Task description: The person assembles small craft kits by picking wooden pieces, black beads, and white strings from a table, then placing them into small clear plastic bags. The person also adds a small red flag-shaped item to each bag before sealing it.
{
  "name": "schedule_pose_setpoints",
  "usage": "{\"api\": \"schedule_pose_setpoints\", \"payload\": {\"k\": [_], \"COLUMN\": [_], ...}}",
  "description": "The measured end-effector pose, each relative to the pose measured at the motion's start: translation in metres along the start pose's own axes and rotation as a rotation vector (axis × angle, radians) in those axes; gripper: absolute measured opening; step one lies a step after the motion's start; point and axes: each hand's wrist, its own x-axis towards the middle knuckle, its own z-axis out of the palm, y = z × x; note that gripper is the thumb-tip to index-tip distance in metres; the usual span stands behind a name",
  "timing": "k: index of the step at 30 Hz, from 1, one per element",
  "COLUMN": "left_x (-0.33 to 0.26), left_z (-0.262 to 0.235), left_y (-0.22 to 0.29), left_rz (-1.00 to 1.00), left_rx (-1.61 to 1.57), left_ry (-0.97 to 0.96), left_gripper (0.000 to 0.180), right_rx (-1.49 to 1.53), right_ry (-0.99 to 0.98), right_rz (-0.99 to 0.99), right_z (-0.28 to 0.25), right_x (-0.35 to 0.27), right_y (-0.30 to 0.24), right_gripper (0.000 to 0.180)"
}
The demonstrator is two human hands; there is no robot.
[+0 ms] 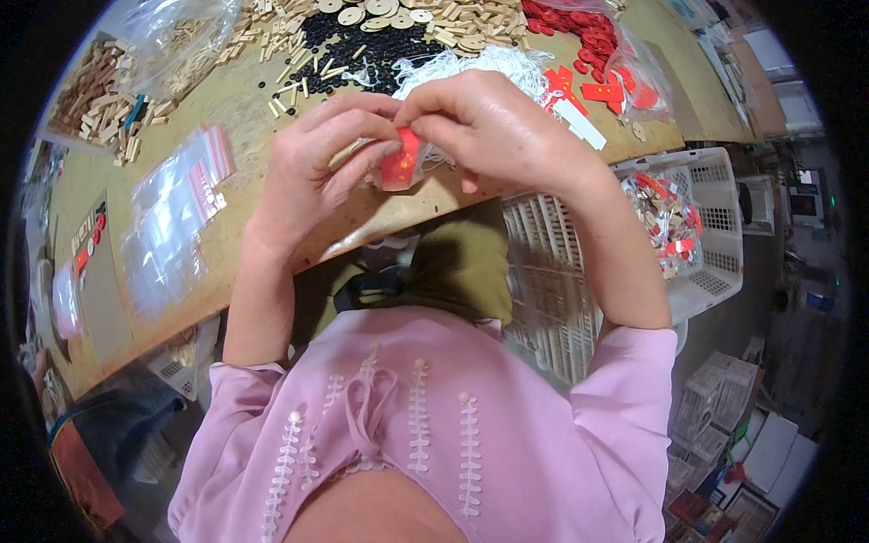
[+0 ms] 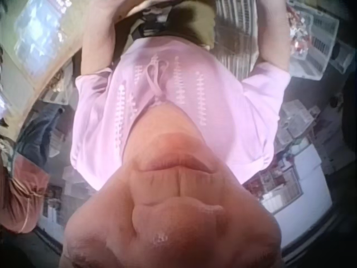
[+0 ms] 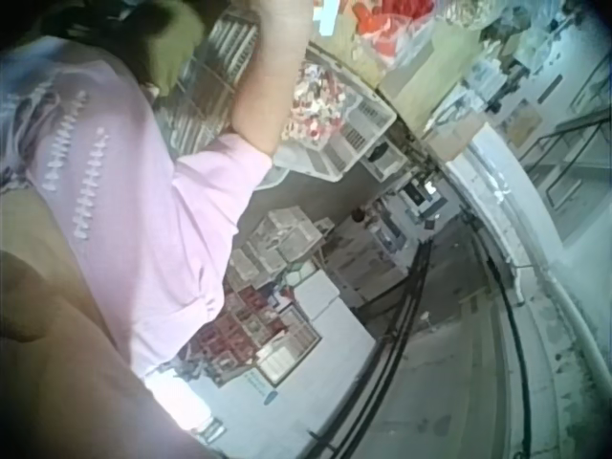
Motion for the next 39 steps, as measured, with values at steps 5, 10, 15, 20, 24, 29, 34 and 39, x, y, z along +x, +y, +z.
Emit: {"api": "schedule_pose_setpoints", "payload": {"k": [5, 10, 15, 20, 24, 29, 34, 39], "left_x": [0.003, -0.026, -0.050, -0.052, -0.050, -0.057, -0.063, -0.068], "left_z": [-0.008, -0.021, -0.034, -0.042, -0.055, -0.052, -0.055, -0.056], "left_y": [0.005, 0.023, 0.036, 0.042, 0.021, -0.001, -0.004, -0.003], "left_rz": [0.034, 0.048, 0.136, 0.188, 0.072, -0.062, -0.079, -0.120], "left_rx": [0.049, 0.068, 0.093, 0.132, 0.037, 0.057, 0.077, 0.123], "left_ry": [0.041, -0.047, -0.074, -0.044, -0.071, -0.004, 0.054, 0.169], "left_gripper": [0.012, 0.019, 0.024, 0.023, 0.019, 0.012, 0.013, 0.012], "right_rx": [-0.209, -0.218, -0.080, -0.311, 0.071, -0.429, -0.567, -0.394], "right_ry": [0.133, 0.130, 0.015, -0.027, 0.000, 0.345, 0.210, 0.386], "right_rz": [-0.340, -0.530, -0.477, -0.650, -0.532, -0.351, -0.183, -0.207], "right_z": [0.004, 0.042, 0.064, 0.062, 0.042, 0.027, 0.033, 0.011], "right_x": [0.000, -0.009, -0.026, -0.017, 0.018, 0.115, 0.158, 0.152], "right_y": [0.005, 0.028, 0.017, 0.007, 0.008, 0.048, 0.061, 0.059], "right_gripper": [0.008, 0.007, 0.011, 0.010, 0.011, 0.017, 0.020, 0.021]}}
